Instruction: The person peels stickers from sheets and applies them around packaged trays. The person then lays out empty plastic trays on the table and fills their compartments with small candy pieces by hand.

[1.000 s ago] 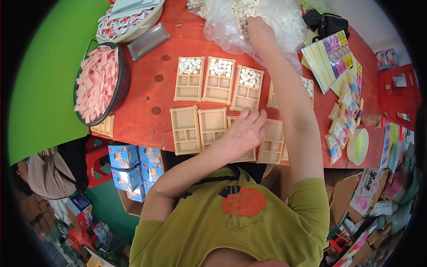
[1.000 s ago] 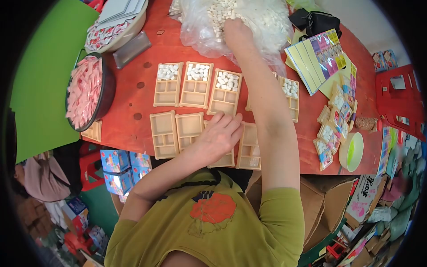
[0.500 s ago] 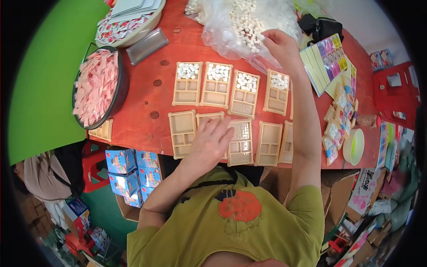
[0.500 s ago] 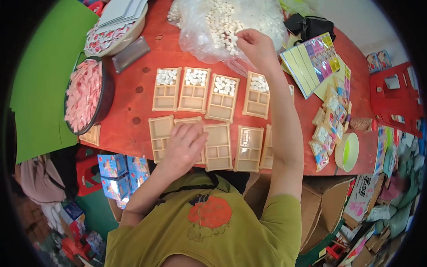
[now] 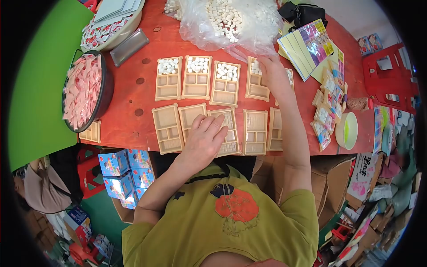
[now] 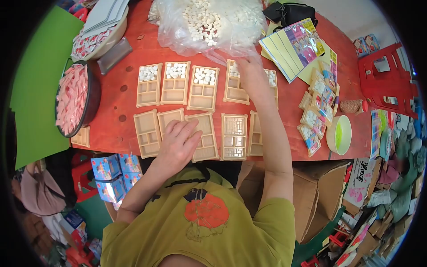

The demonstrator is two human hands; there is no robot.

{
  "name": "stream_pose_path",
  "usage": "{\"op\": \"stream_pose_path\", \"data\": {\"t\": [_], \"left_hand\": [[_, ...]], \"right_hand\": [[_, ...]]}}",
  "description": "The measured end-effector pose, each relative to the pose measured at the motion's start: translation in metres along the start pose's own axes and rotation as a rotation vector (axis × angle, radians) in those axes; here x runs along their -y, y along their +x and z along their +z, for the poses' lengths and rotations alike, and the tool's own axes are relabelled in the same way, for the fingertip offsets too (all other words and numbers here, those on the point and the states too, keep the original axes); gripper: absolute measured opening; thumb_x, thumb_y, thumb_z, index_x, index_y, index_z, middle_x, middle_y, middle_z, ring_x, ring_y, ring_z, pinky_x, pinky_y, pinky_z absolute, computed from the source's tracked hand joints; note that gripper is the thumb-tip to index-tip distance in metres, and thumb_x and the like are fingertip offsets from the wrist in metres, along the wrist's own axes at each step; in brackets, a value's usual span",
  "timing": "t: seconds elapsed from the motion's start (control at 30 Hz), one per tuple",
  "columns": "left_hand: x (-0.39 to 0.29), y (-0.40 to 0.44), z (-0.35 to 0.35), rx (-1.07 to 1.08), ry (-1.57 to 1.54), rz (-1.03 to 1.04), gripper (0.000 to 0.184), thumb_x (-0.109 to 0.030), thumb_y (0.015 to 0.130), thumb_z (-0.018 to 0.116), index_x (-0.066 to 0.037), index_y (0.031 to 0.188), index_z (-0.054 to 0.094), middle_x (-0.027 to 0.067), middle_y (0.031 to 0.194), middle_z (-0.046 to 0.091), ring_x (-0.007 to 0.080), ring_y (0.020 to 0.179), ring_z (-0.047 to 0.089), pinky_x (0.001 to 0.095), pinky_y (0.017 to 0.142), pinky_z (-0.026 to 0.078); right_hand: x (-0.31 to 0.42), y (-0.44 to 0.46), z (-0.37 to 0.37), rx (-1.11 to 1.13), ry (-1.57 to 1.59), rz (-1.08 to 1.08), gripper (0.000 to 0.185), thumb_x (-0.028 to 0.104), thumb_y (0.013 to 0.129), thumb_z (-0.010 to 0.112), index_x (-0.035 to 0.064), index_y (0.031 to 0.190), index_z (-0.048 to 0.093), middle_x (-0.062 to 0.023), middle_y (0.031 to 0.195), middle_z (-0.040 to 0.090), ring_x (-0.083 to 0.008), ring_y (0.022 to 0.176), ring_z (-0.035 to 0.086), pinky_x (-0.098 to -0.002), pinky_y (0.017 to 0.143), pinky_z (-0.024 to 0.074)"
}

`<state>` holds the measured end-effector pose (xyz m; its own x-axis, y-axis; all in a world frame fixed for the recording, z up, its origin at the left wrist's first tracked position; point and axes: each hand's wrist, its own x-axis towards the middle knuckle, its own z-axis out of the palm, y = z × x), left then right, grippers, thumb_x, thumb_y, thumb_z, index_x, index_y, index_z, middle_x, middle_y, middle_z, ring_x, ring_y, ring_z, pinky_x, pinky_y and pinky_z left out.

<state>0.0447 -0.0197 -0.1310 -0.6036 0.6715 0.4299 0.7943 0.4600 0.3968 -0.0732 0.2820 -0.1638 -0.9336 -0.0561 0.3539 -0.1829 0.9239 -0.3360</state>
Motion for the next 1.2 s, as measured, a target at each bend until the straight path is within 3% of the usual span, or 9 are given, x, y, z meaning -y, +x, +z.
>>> {"op": "stream_pose_path", "data": {"t": [0.07,0.27,0.33,0.5,0.57,0.8,0.97,1.03,1.2], "left_hand": [[-0.003,0.000,0.002,0.009,0.000,0.001,0.025,-0.003,0.079,0.072,0.002,0.103,0.067,0.0187,0.122,0.061,0.0313,0.107,0.059,0.0475,0.096,0.044],[-0.009,0.000,0.006,0.023,-0.003,0.036,0.025,-0.004,0.080,0.072,0.002,0.103,0.067,0.0176,0.121,0.062,0.0307,0.106,0.059,0.0471,0.095,0.044],[-0.010,-0.001,0.009,0.024,-0.025,0.050,0.033,-0.004,0.075,0.064,0.003,0.108,0.064,0.0196,0.124,0.058,0.0316,0.106,0.057,0.0495,0.100,0.042],[-0.016,0.001,0.011,0.024,-0.034,0.080,0.032,-0.003,0.075,0.065,0.003,0.107,0.065,0.0194,0.123,0.059,0.0316,0.107,0.058,0.0494,0.099,0.043],[-0.017,0.001,0.009,0.024,-0.031,0.079,0.032,-0.003,0.075,0.066,0.003,0.107,0.065,0.0194,0.123,0.059,0.0315,0.107,0.058,0.0494,0.099,0.043],[-0.016,-0.005,0.008,0.024,-0.011,0.066,0.027,-0.002,0.079,0.073,0.001,0.106,0.067,0.0167,0.123,0.061,0.0315,0.106,0.059,0.0487,0.095,0.045],[-0.021,-0.009,0.009,0.005,-0.032,0.087,0.027,-0.002,0.078,0.074,0.000,0.104,0.068,0.0167,0.124,0.061,0.0309,0.106,0.060,0.0493,0.094,0.045],[-0.024,-0.011,0.009,0.006,-0.055,0.095,0.029,-0.002,0.075,0.074,0.000,0.103,0.068,0.0169,0.123,0.062,0.0308,0.107,0.060,0.0495,0.093,0.046],[-0.021,-0.015,0.008,0.012,-0.073,0.094,0.031,-0.002,0.072,0.072,0.001,0.103,0.068,0.0172,0.122,0.062,0.0311,0.106,0.060,0.0494,0.093,0.046]], "right_hand": [[-0.003,-0.001,-0.001,-0.077,0.053,-0.036,0.020,0.006,0.093,0.063,0.0001,0.112,0.066,-0.0196,0.112,0.065,-0.0352,0.096,0.067,-0.0399,0.082,0.0537],[0.006,-0.003,-0.012,-0.087,0.332,0.235,0.017,0.009,0.095,0.064,0.0005,0.110,0.065,-0.0166,0.096,0.067,-0.0265,0.083,0.067,-0.0350,0.074,0.0533],[0.006,-0.007,-0.005,-0.098,0.318,0.088,0.014,0.010,0.095,0.063,0.0006,0.106,0.066,-0.0176,0.100,0.066,-0.0318,0.085,0.068,-0.0391,0.075,0.0535],[0.017,-0.017,0.001,-0.023,-0.018,0.024,0.008,0.006,0.093,0.063,0.0003,0.098,0.066,-0.0202,0.108,0.065,-0.0441,0.091,0.062,-0.0476,0.079,0.0534],[0.018,-0.020,-0.008,-0.228,0.145,0.014,0.010,0.007,0.094,0.063,0.0002,0.100,0.067,-0.0194,0.103,0.066,-0.0384,0.089,0.066,-0.0431,0.077,0.0543],[-0.052,-0.043,-0.041,-0.182,0.269,0.416,0.018,0.011,0.094,0.067,-0.0008,0.106,0.072,-0.0130,0.085,0.073,-0.0156,0.076,0.067,-0.0294,0.072,0.0528],[-0.058,-0.055,-0.057,-0.218,0.294,0.431,0.019,0.013,0.093,0.066,-0.0004,0.106,0.072,-0.0151,0.090,0.072,-0.0188,0.080,0.069,-0.0307,0.074,0.0533],[-0.059,-0.062,-0.052,0.008,0.082,0.346,0.018,0.012,0.091,0.067,-0.0008,0.103,0.071,-0.0162,0.092,0.071,-0.0234,0.081,0.069,-0.0331,0.076,0.0537],[-0.030,-0.046,-0.055,-0.084,-0.028,0.356,0.017,0.012,0.092,0.067,-0.0006,0.102,0.070,-0.0158,0.093,0.069,-0.0256,0.082,0.067,-0.0346,0.076,0.0534]]}}
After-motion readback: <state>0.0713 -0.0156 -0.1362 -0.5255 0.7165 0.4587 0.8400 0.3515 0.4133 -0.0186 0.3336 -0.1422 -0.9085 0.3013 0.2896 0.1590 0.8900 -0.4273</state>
